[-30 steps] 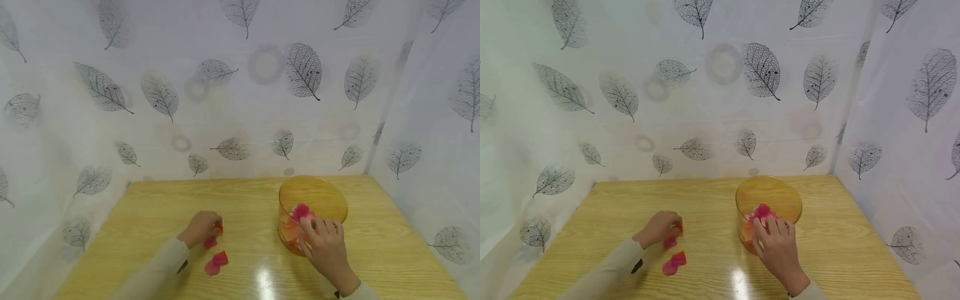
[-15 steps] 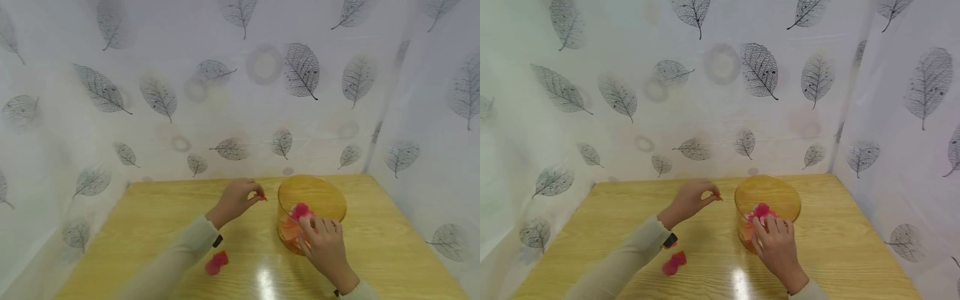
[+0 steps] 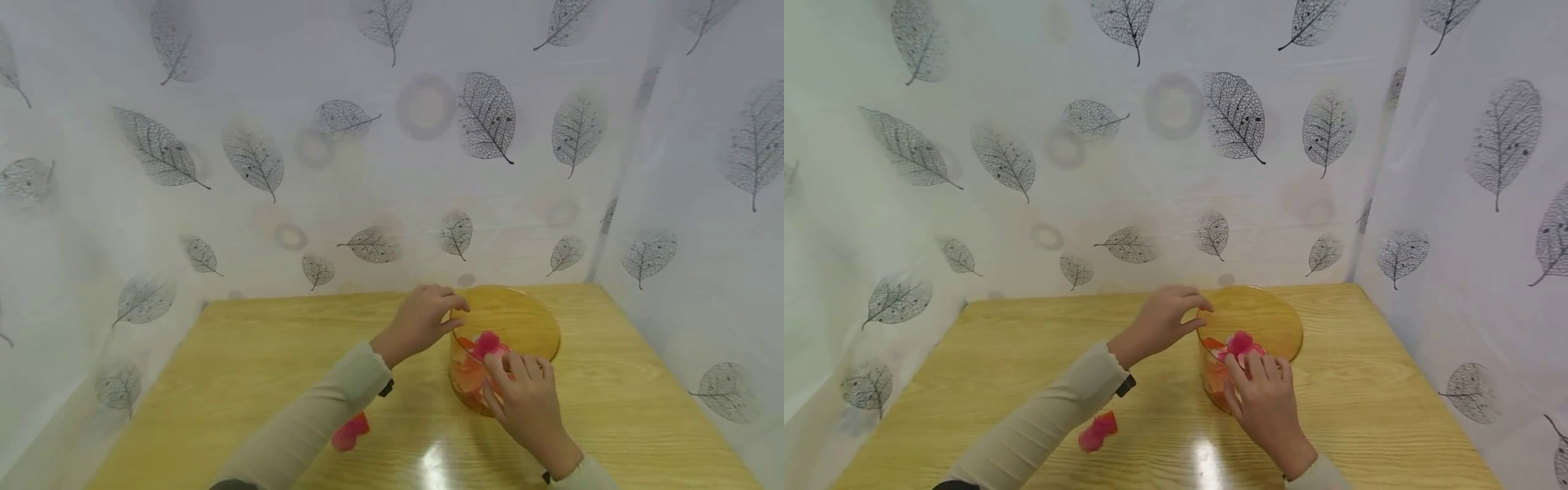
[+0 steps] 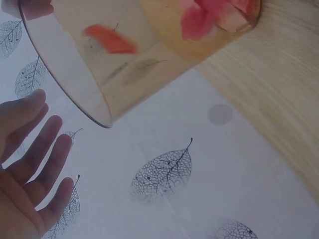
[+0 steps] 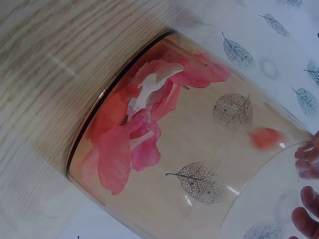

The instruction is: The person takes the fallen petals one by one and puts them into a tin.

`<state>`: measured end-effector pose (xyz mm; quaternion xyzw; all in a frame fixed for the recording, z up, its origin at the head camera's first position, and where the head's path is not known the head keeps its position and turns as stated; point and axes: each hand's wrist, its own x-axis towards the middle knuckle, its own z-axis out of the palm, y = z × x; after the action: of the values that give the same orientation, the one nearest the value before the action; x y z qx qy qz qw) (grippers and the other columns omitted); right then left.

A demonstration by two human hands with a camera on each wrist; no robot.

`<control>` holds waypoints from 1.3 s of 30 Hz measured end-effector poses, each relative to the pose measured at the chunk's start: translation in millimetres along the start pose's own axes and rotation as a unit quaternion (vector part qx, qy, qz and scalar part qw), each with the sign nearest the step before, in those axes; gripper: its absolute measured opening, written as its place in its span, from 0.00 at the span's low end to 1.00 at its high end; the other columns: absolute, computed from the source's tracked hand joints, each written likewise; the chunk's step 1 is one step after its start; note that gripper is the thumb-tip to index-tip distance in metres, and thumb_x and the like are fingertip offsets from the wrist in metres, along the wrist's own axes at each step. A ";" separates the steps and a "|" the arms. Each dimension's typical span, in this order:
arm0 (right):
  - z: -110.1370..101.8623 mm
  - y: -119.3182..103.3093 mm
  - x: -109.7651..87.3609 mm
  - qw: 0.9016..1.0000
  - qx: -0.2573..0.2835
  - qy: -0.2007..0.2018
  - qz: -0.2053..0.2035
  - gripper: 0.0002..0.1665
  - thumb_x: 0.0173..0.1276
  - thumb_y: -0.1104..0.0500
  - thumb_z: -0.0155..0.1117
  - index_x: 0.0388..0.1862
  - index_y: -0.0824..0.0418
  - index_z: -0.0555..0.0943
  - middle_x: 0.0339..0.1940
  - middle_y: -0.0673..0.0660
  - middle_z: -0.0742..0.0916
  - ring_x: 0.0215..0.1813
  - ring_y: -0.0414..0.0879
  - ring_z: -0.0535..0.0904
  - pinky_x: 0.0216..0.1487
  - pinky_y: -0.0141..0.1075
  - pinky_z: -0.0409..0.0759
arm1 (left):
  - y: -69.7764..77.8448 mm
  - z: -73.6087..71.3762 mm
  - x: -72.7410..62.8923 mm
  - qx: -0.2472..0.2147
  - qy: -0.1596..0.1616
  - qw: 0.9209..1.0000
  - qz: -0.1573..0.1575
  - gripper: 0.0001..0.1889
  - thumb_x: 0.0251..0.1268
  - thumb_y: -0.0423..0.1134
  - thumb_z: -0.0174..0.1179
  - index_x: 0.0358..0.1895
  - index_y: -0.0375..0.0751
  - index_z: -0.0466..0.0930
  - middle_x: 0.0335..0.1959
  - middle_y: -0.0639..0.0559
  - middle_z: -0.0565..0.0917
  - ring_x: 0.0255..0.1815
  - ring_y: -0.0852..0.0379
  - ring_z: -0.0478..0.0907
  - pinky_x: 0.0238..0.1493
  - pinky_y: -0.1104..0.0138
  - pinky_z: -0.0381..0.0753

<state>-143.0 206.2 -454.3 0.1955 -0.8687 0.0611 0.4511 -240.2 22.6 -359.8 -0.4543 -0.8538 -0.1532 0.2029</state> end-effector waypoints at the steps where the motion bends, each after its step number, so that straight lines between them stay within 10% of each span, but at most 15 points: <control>1: 0.0 0.1 -0.3 1.000 -0.002 -0.004 0.001 0.25 0.73 0.45 0.33 0.38 0.57 0.77 0.26 0.55 0.74 0.29 0.51 0.68 0.38 0.49 0.66 | -0.8 -0.1 -1.5 0.001 -0.001 1.000 -0.002 0.09 0.57 0.43 0.66 0.41 0.49 0.83 0.39 0.59 0.86 0.41 0.61 0.81 0.53 0.65 0.77; 10: 1.9 -1.9 -0.2 1.000 0.008 -0.007 0.005 0.24 0.72 0.46 0.34 0.37 0.58 0.76 0.25 0.55 0.74 0.28 0.50 0.67 0.38 0.48 0.65 | -17.6 -5.4 -42.2 0.008 -0.014 0.999 -0.051 0.10 0.59 0.44 0.64 0.43 0.49 0.82 0.41 0.57 0.84 0.43 0.60 0.80 0.48 0.66 0.79; 26: -0.3 1.2 0.1 1.000 -0.007 0.001 0.004 0.24 0.72 0.46 0.34 0.37 0.58 0.77 0.25 0.56 0.74 0.28 0.51 0.68 0.38 0.50 0.66 | -74.3 9.9 -174.9 0.019 -0.189 0.968 -0.163 0.13 0.51 0.39 0.69 0.41 0.44 0.82 0.36 0.51 0.82 0.34 0.55 0.80 0.38 0.63 0.80; 39: 0.1 -2.7 0.5 1.000 0.007 0.001 0.006 0.24 0.72 0.46 0.34 0.37 0.57 0.77 0.25 0.55 0.74 0.28 0.51 0.67 0.37 0.50 0.65 | -79.2 29.0 -201.1 0.049 -0.179 0.961 -0.204 0.09 0.45 0.41 0.72 0.26 0.46 0.81 0.23 0.57 0.79 0.24 0.62 0.75 0.27 0.71 0.74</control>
<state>-142.3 203.5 -454.1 0.1935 -0.8690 0.0697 0.4501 -211.1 -150.7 -488.8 -0.2799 -0.9572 -0.0657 0.0328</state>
